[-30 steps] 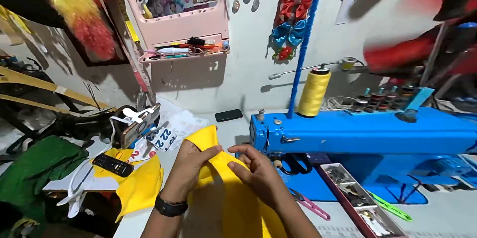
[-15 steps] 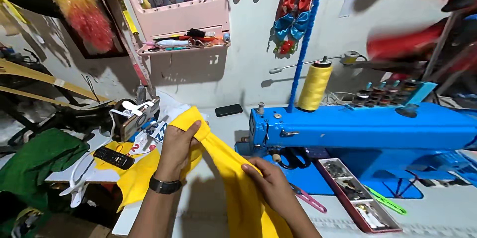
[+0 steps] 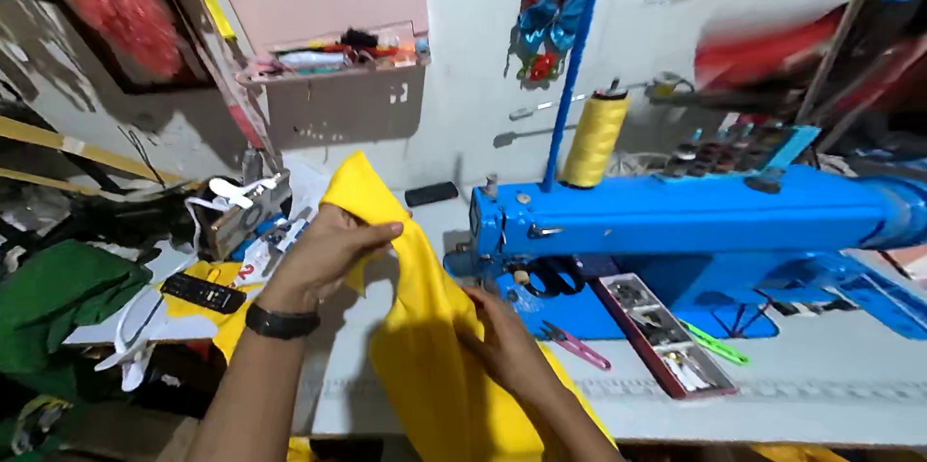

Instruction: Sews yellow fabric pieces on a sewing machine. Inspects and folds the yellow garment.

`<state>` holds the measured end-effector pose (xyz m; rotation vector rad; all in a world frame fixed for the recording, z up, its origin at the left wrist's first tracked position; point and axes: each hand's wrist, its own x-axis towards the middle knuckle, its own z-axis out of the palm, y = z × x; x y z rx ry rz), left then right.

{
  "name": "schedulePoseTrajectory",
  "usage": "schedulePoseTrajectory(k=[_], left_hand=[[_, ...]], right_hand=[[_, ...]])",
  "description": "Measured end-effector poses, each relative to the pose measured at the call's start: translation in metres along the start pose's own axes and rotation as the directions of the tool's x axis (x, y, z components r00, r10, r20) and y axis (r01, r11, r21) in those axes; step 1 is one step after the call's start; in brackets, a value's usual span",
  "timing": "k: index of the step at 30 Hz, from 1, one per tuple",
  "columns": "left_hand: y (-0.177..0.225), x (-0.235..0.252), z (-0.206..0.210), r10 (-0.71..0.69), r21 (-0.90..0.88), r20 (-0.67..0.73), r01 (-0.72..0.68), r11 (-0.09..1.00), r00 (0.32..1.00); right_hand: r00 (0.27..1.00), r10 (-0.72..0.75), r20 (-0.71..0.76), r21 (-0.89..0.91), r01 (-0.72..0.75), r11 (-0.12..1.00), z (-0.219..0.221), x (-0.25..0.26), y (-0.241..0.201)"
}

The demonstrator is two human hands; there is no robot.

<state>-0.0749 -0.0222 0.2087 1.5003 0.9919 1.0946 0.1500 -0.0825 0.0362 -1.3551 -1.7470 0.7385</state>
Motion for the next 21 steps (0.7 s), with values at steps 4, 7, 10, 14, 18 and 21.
schedulePoseTrajectory(k=[4, 7, 10, 14, 18, 21], left_hand=[[-0.03, 0.005, -0.005, -0.059, -0.222, -0.093, 0.037, 0.974, 0.994], [-0.074, 0.008, 0.007, -0.359, -0.472, 0.007, 0.32, 0.821, 0.933], [-0.078, 0.002, 0.014, -0.336, -0.445, -0.074, 0.27, 0.854, 0.939], [-0.052, 0.002, 0.001, -0.19, -0.295, -0.204, 0.125, 0.947, 0.96], [-0.045, 0.003, -0.006, -0.199, -0.353, -0.186, 0.123, 0.928, 0.962], [-0.045, 0.004, -0.011, -0.233, -0.408, -0.199, 0.135, 0.903, 0.952]], right_hand=[[0.992, 0.1, -0.079, -0.049, -0.104, 0.993, 0.008, -0.027, 0.019], [0.985, 0.133, -0.113, -0.011, -0.135, 0.991, 0.003, -0.027, 0.018], [0.986, 0.126, -0.106, 0.001, -0.126, 0.992, -0.007, -0.025, 0.017], [0.897, -0.174, -0.407, -0.276, 0.061, 0.959, -0.006, -0.031, 0.027], [0.908, -0.2, -0.369, -0.359, 0.059, 0.932, 0.012, -0.052, 0.016], [0.972, -0.099, -0.213, -0.357, 0.017, 0.934, 0.033, -0.067, 0.014]])
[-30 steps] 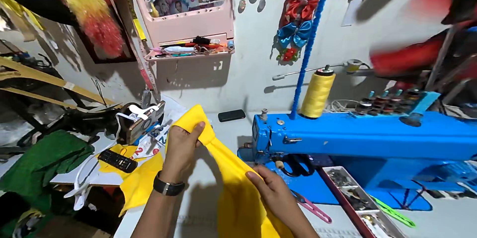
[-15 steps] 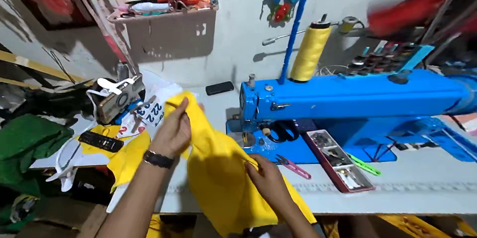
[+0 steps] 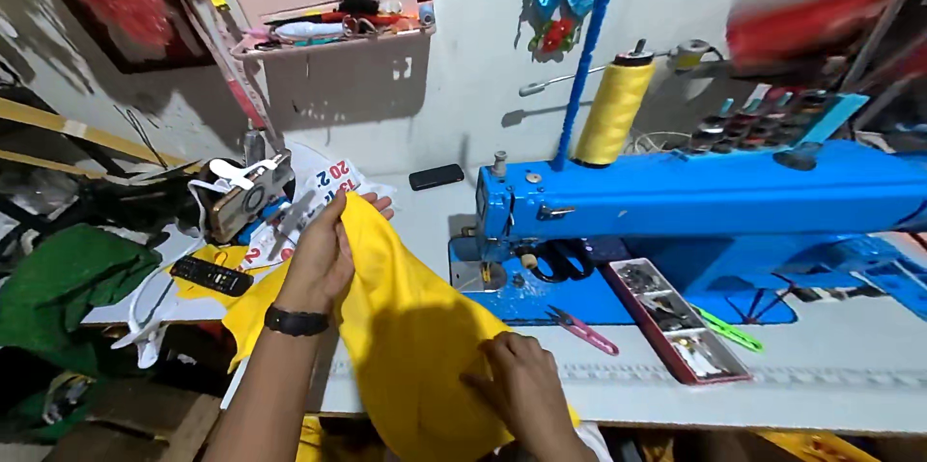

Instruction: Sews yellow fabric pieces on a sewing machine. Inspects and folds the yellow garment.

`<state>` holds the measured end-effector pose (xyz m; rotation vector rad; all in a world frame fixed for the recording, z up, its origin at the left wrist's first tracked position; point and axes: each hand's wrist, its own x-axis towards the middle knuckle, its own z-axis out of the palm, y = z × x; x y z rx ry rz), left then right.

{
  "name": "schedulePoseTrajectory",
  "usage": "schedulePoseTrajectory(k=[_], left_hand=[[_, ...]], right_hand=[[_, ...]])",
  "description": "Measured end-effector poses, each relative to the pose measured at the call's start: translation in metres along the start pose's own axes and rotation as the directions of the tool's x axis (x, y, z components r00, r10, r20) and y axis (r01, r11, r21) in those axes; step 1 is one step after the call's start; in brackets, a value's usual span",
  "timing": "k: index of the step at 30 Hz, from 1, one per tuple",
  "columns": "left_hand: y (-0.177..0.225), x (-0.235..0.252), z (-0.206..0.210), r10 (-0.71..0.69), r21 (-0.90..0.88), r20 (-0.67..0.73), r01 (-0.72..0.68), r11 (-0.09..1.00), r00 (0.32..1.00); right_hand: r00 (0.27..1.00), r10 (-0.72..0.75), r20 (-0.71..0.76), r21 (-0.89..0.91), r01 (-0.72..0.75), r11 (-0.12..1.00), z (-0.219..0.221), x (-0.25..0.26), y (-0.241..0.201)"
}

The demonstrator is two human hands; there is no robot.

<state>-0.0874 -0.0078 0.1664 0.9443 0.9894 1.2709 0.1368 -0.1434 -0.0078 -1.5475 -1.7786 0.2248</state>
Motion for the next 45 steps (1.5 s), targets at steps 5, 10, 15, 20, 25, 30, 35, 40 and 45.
schedulePoseTrajectory(k=[5, 10, 15, 20, 25, 30, 35, 40, 45], left_hand=[[0.002, 0.003, -0.005, -0.014, -0.062, -0.055, 0.011, 0.998, 0.998], [0.017, 0.009, -0.021, 0.041, 0.025, -0.068, -0.04, 0.999, 0.997], [0.049, 0.003, -0.044, -0.064, -0.099, 0.117, 0.076, 0.992, 0.991], [0.061, -0.01, -0.032, -0.036, -0.193, 0.08, 0.051, 0.98, 0.996], [0.071, -0.027, -0.016, 0.143, -0.15, 0.1, -0.127, 0.98, 0.985], [0.08, -0.052, -0.003, 0.14, 0.125, 0.075, -0.149, 0.981, 0.987], [0.085, -0.079, -0.001, 0.163, 0.215, -0.065, -0.145, 0.966, 0.985], [0.084, -0.089, -0.007, 0.12, -0.047, 0.072, -0.117, 0.992, 0.99], [0.069, -0.081, -0.005, 0.162, -0.141, 0.104, -0.147, 0.979, 0.981]], right_hand=[[0.991, -0.099, -0.09, -0.19, 0.08, 0.979, 0.019, -0.015, -0.009], [0.985, 0.093, 0.144, 0.132, -0.112, 0.985, -0.032, 0.0, -0.019], [0.969, 0.215, 0.122, 0.476, -0.247, 0.844, -0.091, 0.027, 0.017], [0.986, 0.169, 0.006, 0.56, -0.143, 0.816, -0.113, 0.041, 0.022], [1.0, -0.022, 0.017, 0.484, 0.011, 0.875, -0.136, 0.047, 0.018], [0.999, -0.041, -0.019, 0.422, 0.045, 0.906, -0.147, 0.042, 0.019], [0.997, -0.05, 0.067, 0.489, 0.011, 0.872, -0.159, 0.03, 0.012], [0.985, -0.048, 0.167, 0.579, -0.058, 0.813, -0.157, 0.028, 0.0], [0.985, -0.051, 0.163, 0.634, -0.065, 0.771, -0.141, 0.032, 0.009]])
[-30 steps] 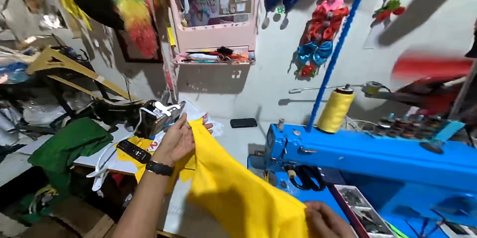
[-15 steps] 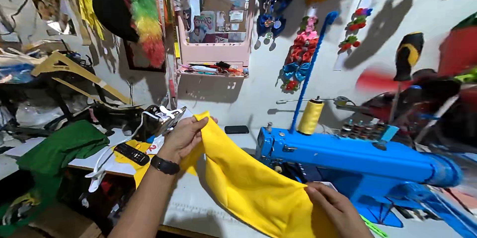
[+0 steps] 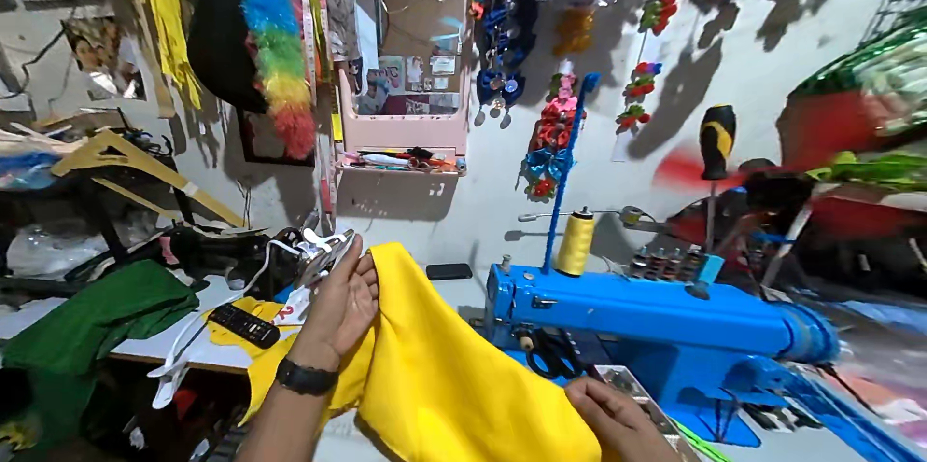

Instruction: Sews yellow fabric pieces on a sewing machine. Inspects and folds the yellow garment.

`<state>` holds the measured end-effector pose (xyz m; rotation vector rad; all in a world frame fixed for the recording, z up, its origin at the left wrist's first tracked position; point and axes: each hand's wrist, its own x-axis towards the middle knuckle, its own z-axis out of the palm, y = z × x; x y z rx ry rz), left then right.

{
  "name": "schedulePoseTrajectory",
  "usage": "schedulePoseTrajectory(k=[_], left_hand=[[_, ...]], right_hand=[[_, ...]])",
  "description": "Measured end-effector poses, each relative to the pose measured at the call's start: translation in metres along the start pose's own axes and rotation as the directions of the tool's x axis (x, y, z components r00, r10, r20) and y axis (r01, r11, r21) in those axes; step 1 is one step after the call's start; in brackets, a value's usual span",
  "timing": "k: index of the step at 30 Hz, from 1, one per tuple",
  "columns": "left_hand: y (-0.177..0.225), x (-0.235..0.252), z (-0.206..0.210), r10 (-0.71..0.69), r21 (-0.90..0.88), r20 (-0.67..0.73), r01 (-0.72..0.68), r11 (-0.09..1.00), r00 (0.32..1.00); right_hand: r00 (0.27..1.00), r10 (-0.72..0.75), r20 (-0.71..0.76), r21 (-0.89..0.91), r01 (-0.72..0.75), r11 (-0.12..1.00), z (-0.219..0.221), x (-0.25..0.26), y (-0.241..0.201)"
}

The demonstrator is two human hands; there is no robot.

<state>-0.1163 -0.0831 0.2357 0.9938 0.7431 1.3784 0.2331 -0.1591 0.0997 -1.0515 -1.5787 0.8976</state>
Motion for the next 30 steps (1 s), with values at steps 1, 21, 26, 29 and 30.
schedulePoseTrajectory(k=[1, 21, 26, 29, 30], left_hand=[[-0.002, 0.003, 0.001, 0.03, 0.01, -0.01, -0.03, 1.0, 0.999], [-0.067, 0.039, -0.042, 0.057, 0.317, -0.208, 0.012, 0.948, 0.977], [-0.149, 0.069, -0.097, -0.404, 0.363, -0.226, 0.462, 0.809, 0.886], [-0.154, 0.045, -0.1, -0.419, 0.573, -0.174, 0.437, 0.693, 0.891], [-0.15, 0.035, -0.1, -0.421, 0.658, -0.139, 0.401, 0.637, 0.896]], right_hand=[[1.0, 0.02, 0.009, 0.015, -0.02, 1.0, 0.001, 0.001, 0.002], [0.988, 0.125, -0.087, -0.128, -0.135, 0.983, -0.011, 0.008, 0.048], [0.973, 0.192, -0.131, -0.503, -0.232, 0.833, 0.009, 0.014, 0.073], [0.979, 0.166, -0.121, -0.606, -0.205, 0.769, 0.017, 0.009, 0.077], [0.98, 0.155, -0.125, -0.623, -0.199, 0.756, 0.02, 0.007, 0.078]])
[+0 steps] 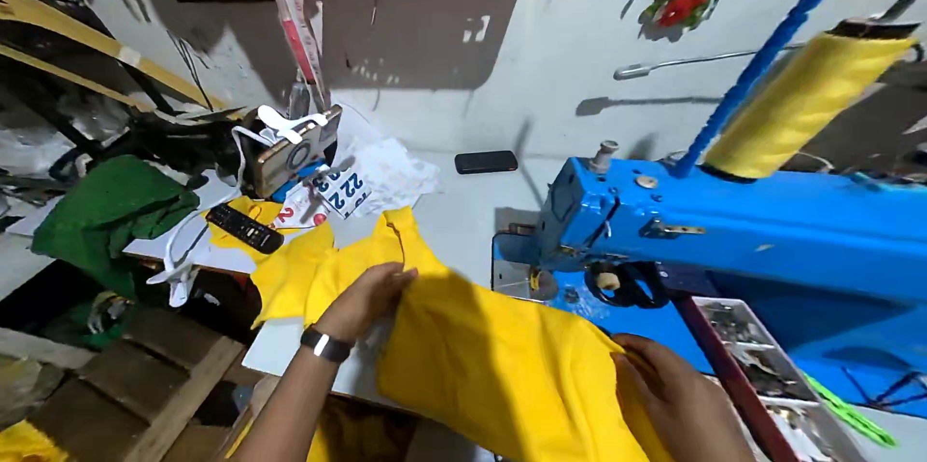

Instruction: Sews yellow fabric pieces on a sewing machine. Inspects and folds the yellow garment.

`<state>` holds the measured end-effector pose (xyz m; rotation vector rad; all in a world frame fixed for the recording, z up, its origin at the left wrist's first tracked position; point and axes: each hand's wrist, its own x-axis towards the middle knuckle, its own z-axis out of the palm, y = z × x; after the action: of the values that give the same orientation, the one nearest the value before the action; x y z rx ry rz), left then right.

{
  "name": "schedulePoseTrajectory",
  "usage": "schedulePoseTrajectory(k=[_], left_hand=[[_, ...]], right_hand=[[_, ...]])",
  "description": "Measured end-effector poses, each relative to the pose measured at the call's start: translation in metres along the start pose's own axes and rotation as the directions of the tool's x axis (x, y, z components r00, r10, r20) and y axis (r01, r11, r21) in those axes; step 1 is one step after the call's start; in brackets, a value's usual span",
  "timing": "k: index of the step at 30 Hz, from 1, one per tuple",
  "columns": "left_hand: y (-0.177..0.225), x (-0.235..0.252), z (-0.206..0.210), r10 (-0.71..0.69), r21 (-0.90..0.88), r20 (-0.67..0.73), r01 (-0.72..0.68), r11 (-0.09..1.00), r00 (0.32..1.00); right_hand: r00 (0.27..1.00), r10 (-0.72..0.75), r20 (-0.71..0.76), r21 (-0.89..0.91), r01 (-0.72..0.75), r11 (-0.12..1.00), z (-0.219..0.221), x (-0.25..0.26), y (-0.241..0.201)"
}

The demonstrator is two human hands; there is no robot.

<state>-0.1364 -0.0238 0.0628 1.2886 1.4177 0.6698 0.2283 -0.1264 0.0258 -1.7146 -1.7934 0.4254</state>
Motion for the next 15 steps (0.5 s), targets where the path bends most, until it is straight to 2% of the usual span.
schedulePoseTrajectory(k=[2, 8, 12, 15], left_hand=[[-0.001, -0.015, 0.001, 0.013, 0.137, 0.017, -0.015, 0.99, 1.0], [-0.013, -0.038, -0.003, 0.004, 0.217, 0.047, -0.014, 0.976, 0.999], [-0.023, -0.045, 0.01, 0.078, 0.359, -0.091, -0.041, 0.933, 0.993], [-0.026, -0.056, 0.02, 0.142, 0.395, -0.194, -0.055, 0.917, 0.971]], right_hand=[[1.0, 0.008, -0.023, -0.017, -0.008, 1.0, 0.005, -0.002, -0.003], [0.997, 0.027, -0.077, -0.055, -0.031, 0.998, 0.012, -0.002, 0.001], [0.993, -0.033, -0.115, -0.129, 0.018, 0.992, 0.008, -0.003, 0.01], [0.973, -0.082, -0.215, -0.08, 0.066, 0.995, -0.009, -0.003, 0.007]])
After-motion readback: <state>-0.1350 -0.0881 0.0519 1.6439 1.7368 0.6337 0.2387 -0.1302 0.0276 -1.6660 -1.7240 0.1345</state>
